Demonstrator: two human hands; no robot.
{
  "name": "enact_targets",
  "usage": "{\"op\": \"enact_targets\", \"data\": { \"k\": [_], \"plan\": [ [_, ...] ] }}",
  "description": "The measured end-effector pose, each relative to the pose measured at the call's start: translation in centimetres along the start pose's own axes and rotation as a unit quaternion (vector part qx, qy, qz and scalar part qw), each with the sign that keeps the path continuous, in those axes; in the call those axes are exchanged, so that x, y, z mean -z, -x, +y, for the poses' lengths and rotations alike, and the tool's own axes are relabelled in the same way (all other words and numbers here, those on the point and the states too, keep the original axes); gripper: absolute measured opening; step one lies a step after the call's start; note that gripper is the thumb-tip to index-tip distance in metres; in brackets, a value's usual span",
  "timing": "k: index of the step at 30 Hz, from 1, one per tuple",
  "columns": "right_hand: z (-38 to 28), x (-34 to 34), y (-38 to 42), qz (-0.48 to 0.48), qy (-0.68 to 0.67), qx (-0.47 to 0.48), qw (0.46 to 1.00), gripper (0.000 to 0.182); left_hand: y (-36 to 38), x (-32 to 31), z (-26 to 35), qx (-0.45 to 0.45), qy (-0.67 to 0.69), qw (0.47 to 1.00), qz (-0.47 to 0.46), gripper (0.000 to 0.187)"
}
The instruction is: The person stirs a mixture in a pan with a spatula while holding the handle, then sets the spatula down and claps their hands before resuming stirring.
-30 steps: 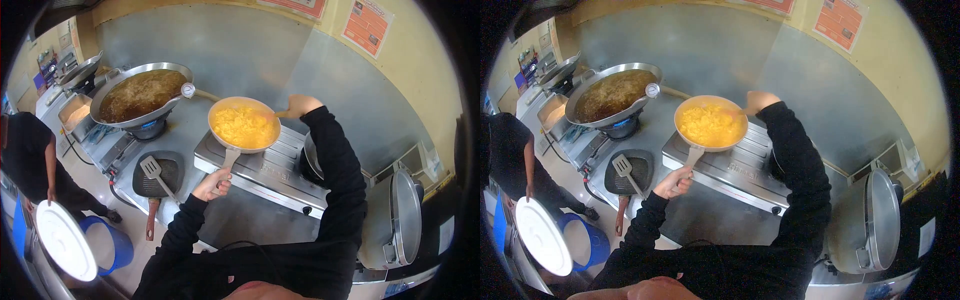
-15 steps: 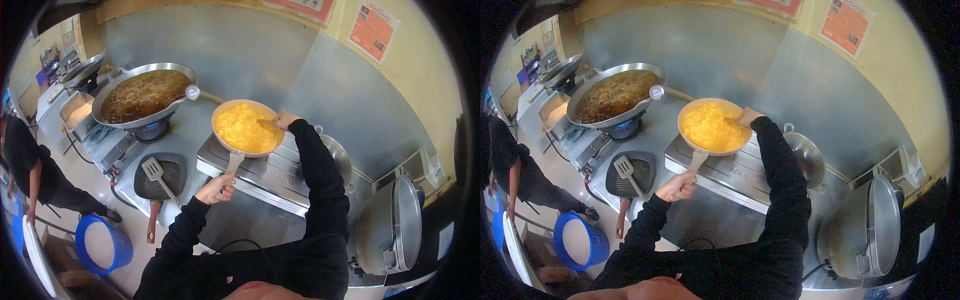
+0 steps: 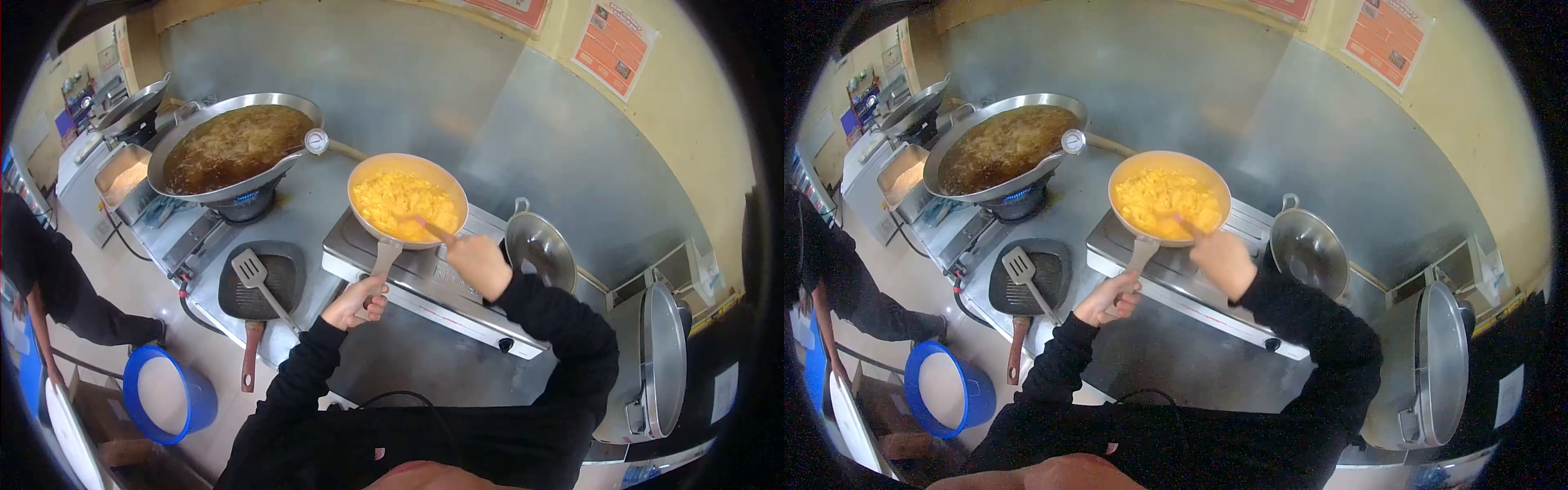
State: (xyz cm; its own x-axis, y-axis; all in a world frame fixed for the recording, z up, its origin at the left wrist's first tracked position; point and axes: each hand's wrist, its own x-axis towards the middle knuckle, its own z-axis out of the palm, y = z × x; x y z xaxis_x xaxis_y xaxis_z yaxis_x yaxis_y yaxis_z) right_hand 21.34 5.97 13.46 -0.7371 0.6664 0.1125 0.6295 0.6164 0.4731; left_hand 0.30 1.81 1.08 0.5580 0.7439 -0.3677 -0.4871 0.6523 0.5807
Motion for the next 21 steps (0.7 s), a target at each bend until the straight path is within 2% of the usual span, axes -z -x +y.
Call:
{"op": "enact_targets", "data": {
  "k": [3, 5, 7, 8, 9, 10, 11, 14, 18, 21],
  "plan": [
    [-1.1, -0.6, 0.0, -0.004, -0.019, -0.009, 1.0, 0.056, -0.1, 0.2, -0.2, -0.004, 0.004, 1.0, -0.008, 0.026],
    [-1.9, -2.8, -1.6, 0.025, -0.109, -0.109, 0.988, 0.045, 0.2, -0.3, -0.2, -0.009, -0.002, 1.0, 0.007, 0.024],
    [0.4, -4.5, -3.8, 0.106, -0.058, -0.027, 0.992, 0.042, 0.0, -0.1, -0.3, -0.001, -0.007, 1.0, 0.012, 0.024],
    [2.0, -7.2, -5.4, 0.109, -0.043, -0.047, 0.992, 0.041, -0.1, -0.1, -0.2, 0.001, -0.011, 1.0, 0.015, 0.023],
    [3.2, -4.4, -5.9, 0.06, -0.067, -0.037, 0.995, 0.038, 0.2, -0.5, 0.0, 0.001, -0.01, 1.0, 0.022, 0.023],
    [5.6, -5.9, -6.8, 0.052, -0.073, -0.027, 0.996, 0.034, 0.2, -0.5, -0.2, 0.002, -0.003, 1.0, 0.022, 0.023],
    [6.5, -3.0, -6.6, 0.002, -0.063, -0.037, 0.997, 0.026, 0.1, -0.4, -0.2, 0.003, 0.001, 1.0, 0.021, 0.023],
    [8.3, -1.4, -6.1, 0.017, -0.064, -0.062, 0.996, 0.015, 0.1, -0.5, -0.1, -0.007, -0.006, 1.0, 0.019, 0.023],
    [3.5, 4.4, -2.2, -0.004, -0.039, -0.028, 0.999, 0.02, 0.0, -0.1, -0.3, -0.006, 0.004, 1.0, 0.015, 0.023],
    [0.5, 0.2, -2.1, 0.034, -0.085, -0.022, 0.996, 0.02, 0.1, -0.3, -0.3, -0.003, 0.007, 1.0, 0.024, 0.022]
  ]
}}
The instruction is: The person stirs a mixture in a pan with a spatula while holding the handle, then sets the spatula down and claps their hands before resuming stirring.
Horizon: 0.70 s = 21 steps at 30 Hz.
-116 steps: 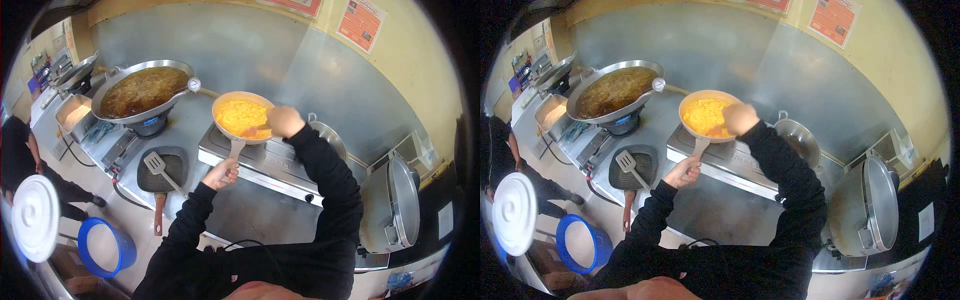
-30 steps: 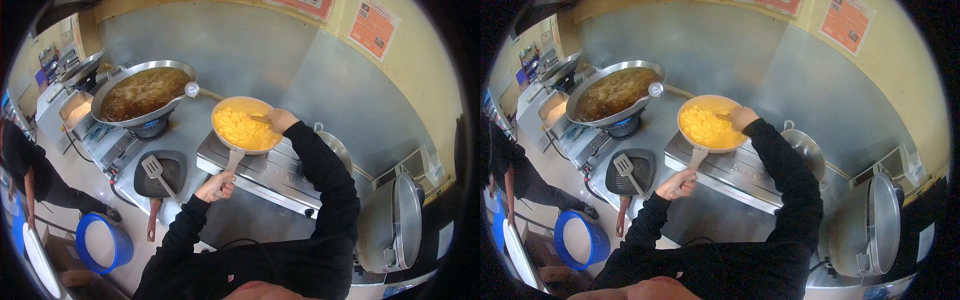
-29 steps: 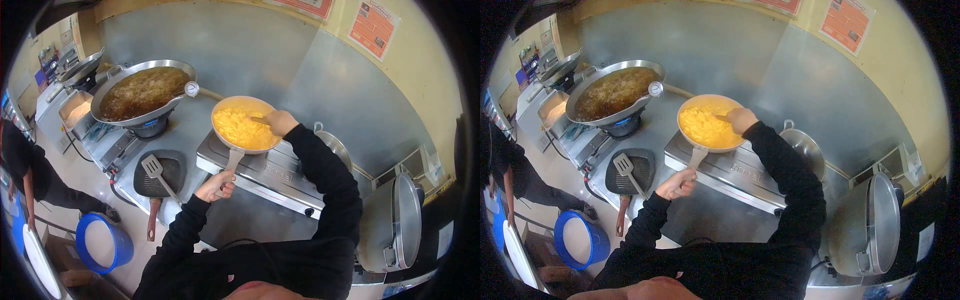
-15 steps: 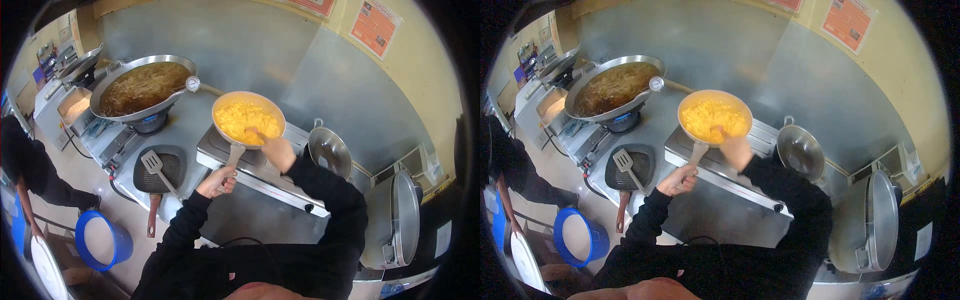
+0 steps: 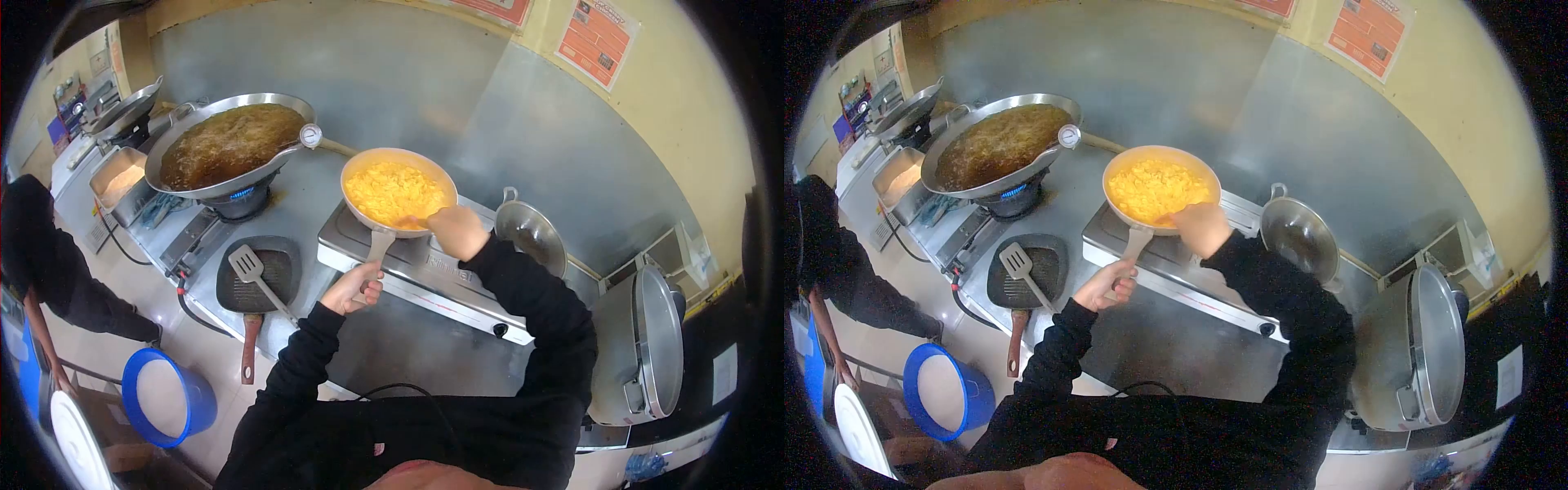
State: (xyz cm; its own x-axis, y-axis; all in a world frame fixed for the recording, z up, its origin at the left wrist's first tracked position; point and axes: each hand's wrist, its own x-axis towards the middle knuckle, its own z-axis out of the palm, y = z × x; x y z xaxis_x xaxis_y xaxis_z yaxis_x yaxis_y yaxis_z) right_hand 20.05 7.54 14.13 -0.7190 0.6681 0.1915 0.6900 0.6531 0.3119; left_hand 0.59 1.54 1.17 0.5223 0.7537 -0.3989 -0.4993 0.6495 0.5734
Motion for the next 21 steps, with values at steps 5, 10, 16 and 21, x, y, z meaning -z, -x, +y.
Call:
{"op": "enact_targets", "data": {
  "k": [5, 10, 16, 21],
  "plan": [
    [2.3, -4.3, -4.0, 0.009, -0.001, -0.079, 0.997, 0.023, -0.4, 0.4, -0.2, -0.015, -0.004, 1.0, -0.007, 0.022],
    [5.9, 0.8, -5.2, -0.068, -0.016, -0.123, 0.99, 0.016, -0.2, 0.1, -0.1, -0.016, 0.0, 1.0, -0.006, 0.022],
    [1.8, 7.2, -1.2, -0.112, 0.021, -0.061, 0.992, 0.017, 0.1, -0.1, -0.1, -0.012, 0.003, 1.0, -0.007, 0.023],
    [0.3, 1.3, -2.5, -0.048, -0.009, -0.03, 0.998, 0.012, 0.0, -0.1, -0.3, -0.013, 0.004, 1.0, -0.011, 0.023]
  ]
}}
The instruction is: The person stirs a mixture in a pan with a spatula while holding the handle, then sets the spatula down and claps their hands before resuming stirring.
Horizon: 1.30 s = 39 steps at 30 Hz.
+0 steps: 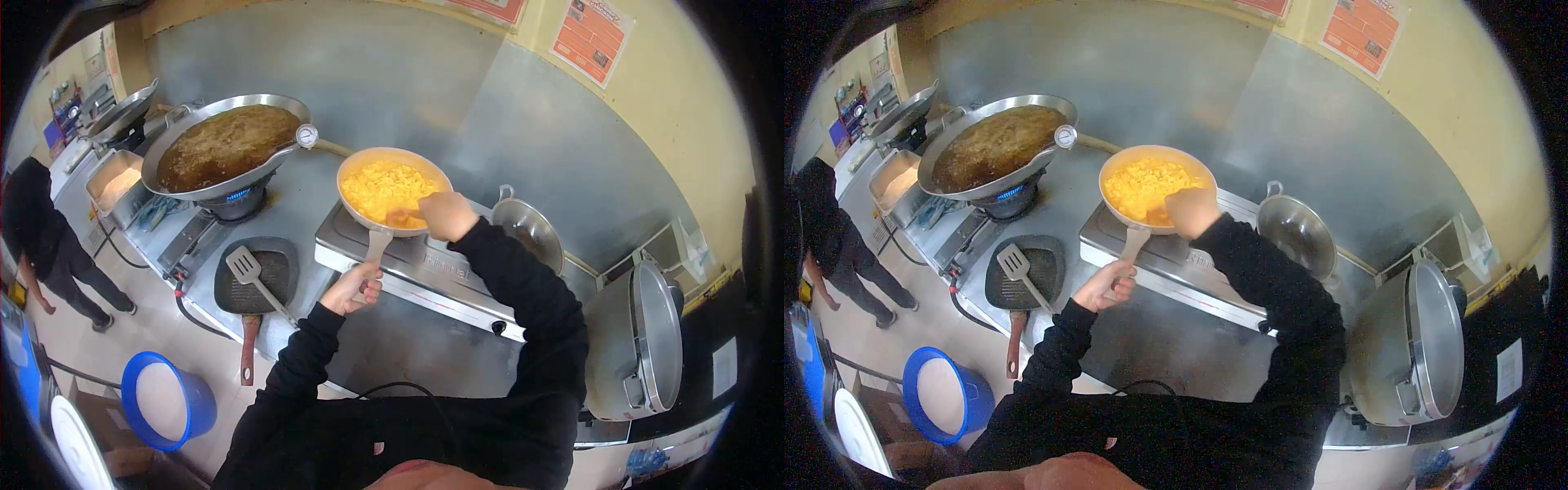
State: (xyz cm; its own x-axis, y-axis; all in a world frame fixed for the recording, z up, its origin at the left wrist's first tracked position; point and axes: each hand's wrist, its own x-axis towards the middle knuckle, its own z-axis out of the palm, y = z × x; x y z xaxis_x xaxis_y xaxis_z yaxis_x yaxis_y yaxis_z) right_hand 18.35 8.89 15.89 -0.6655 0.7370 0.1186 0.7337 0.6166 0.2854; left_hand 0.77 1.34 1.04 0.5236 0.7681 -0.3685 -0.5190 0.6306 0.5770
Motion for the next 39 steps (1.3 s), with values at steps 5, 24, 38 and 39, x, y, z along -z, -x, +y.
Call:
{"op": "enact_targets", "data": {
  "k": [5, 24, 38, 39],
  "plan": [
    [2.9, -5.6, -5.5, 0.037, -0.009, -0.059, 0.998, 0.015, -0.4, 0.3, -0.1, 0.003, -0.006, 1.0, 0.01, 0.023],
    [2.2, -6.2, -6.5, 0.043, -0.076, -0.086, 0.992, 0.02, -0.2, 0.0, -0.1, 0.003, 0.005, 1.0, 0.015, 0.022],
    [-1.0, -4.1, -5.6, 0.111, -0.007, 0.055, 0.992, 0.019, -0.2, 0.0, -0.2, -0.007, 0.008, 1.0, 0.022, 0.024],
    [-1.2, -3.7, -4.8, 0.106, 0.008, 0.074, 0.992, 0.021, -0.2, 0.0, -0.2, -0.008, 0.01, 1.0, 0.018, 0.024]
  ]
}}
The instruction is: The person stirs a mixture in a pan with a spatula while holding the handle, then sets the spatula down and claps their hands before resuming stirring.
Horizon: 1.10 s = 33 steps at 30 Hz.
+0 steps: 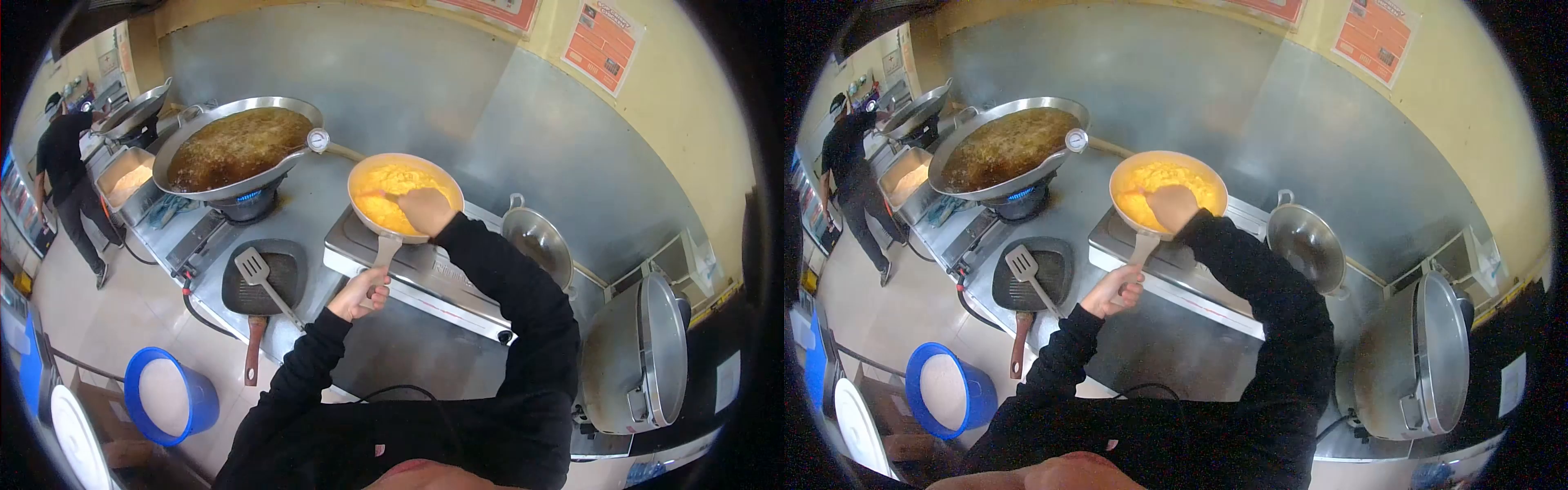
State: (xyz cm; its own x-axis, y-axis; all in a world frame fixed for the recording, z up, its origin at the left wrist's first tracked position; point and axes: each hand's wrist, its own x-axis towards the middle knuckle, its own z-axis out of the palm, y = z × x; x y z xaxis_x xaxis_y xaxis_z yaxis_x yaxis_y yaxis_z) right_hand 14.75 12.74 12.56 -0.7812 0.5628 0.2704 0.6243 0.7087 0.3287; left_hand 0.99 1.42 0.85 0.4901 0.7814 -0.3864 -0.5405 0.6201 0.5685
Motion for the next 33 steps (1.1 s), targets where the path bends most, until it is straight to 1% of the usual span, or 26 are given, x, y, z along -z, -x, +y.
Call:
{"op": "enact_targets", "data": {
  "k": [2, 3, 4, 6, 8, 11, 13, 14, 16, 17, 20, 23, 24, 25, 26, 27, 28, 29, 31, 32, 33],
  "plan": [
    [-0.4, 2.5, 1.8, -0.021, 0.013, 0.037, 0.999, 0.028, 0.3, -0.2, 0.0, -0.003, 0.006, 1.0, -0.005, 0.024],
    [-0.8, 4.1, 2.9, -0.027, -0.009, 0.028, 0.999, 0.028, 0.4, -0.3, 0.0, -0.005, 0.009, 1.0, -0.008, 0.024],
    [-1.1, 4.9, 3.8, -0.041, -0.003, 0.021, 0.999, 0.028, 0.1, 0.0, -0.1, -0.006, 0.017, 1.0, -0.011, 0.024],
    [-1.1, 4.6, 4.5, -0.069, 0.013, 0.009, 0.997, 0.028, 0.1, 0.1, -0.1, 0.0, 0.018, 1.0, -0.013, 0.023],
    [-0.7, 2.8, 4.7, -0.094, 0.037, -0.002, 0.995, 0.027, 0.2, -0.2, 0.0, 0.002, 0.015, 1.0, -0.01, 0.023],
    [2.2, 1.0, 2.9, -0.05, -0.016, -0.024, 0.998, 0.02, 0.6, -0.6, -0.2, 0.001, 0.011, 1.0, 0.002, 0.023],
    [4.2, 3.2, 1.0, -0.15, 0.011, -0.03, 0.988, 0.014, 0.4, -0.5, -0.1, -0.001, 0.014, 1.0, -0.003, 0.023],
    [5.5, 3.0, 0.5, -0.138, -0.05, -0.077, 0.986, 0.018, 0.2, -0.2, -0.1, 0.004, 0.016, 1.0, -0.014, 0.023],
    [5.4, 5.8, -0.1, -0.156, -0.054, -0.098, 0.982, 0.014, -0.3, 0.2, -0.3, 0.011, 0.023, 0.999, -0.038, 0.023],
    [5.1, 6.6, -0.5, -0.167, -0.056, -0.107, 0.978, 0.013, -0.3, 0.1, -0.2, 0.007, 0.02, 0.999, -0.03, 0.023],
    [3.8, 4.6, -1.3, -0.06, -0.022, -0.099, 0.993, 0.011, 0.2, -0.3, -0.2, 0.009, 0.012, 1.0, -0.01, 0.025],
    [3.0, 0.2, -1.6, -0.024, -0.033, -0.008, 0.999, 0.013, 0.2, 0.0, 0.0, 0.014, 0.001, 1.0, -0.016, 0.027],
    [2.2, 0.3, -1.1, -0.047, -0.033, -0.015, 0.998, 0.019, 0.1, 0.1, 0.0, 0.014, -0.001, 1.0, -0.023, 0.027],
    [1.3, 0.9, -0.3, -0.007, -0.051, -0.004, 0.999, 0.031, 0.1, 0.2, 0.0, 0.014, -0.001, 0.999, -0.03, 0.027],
    [0.8, 1.6, 0.5, -0.027, -0.035, 0.02, 0.999, 0.031, 0.1, 0.3, 0.0, 0.015, -0.002, 0.999, -0.035, 0.028],
    [0.5, 1.5, 1.3, -0.021, -0.03, 0.031, 0.999, 0.031, 0.1, 0.3, 0.1, 0.012, -0.003, 0.999, -0.036, 0.028],
    [-0.6, 3.7, 2.4, -0.058, -0.029, 0.026, 0.998, 0.032, 0.2, 0.2, 0.1, 0.011, -0.003, 0.999, -0.037, 0.028],
    [-1.0, 3.1, 3.5, -0.018, -0.01, 0.029, 0.999, 0.031, 0.3, 0.3, 0.2, 0.011, -0.003, 0.999, -0.037, 0.028],
    [-2.7, 3.9, 5.4, -0.042, 0.0, -0.026, 0.999, 0.032, 0.3, 0.5, 0.1, 0.015, 0.009, 0.998, -0.053, 0.027],
    [-2.6, 3.6, 5.3, -0.045, 0.007, -0.037, 0.998, 0.029, 0.2, 0.5, 0.1, 0.017, 0.015, 0.998, -0.063, 0.027],
    [-2.6, 2.9, 5.4, -0.049, 0.013, -0.05, 0.997, 0.026, 0.2, 0.5, 0.0, 0.017, 0.011, 0.998, -0.052, 0.026]
  ]
}}
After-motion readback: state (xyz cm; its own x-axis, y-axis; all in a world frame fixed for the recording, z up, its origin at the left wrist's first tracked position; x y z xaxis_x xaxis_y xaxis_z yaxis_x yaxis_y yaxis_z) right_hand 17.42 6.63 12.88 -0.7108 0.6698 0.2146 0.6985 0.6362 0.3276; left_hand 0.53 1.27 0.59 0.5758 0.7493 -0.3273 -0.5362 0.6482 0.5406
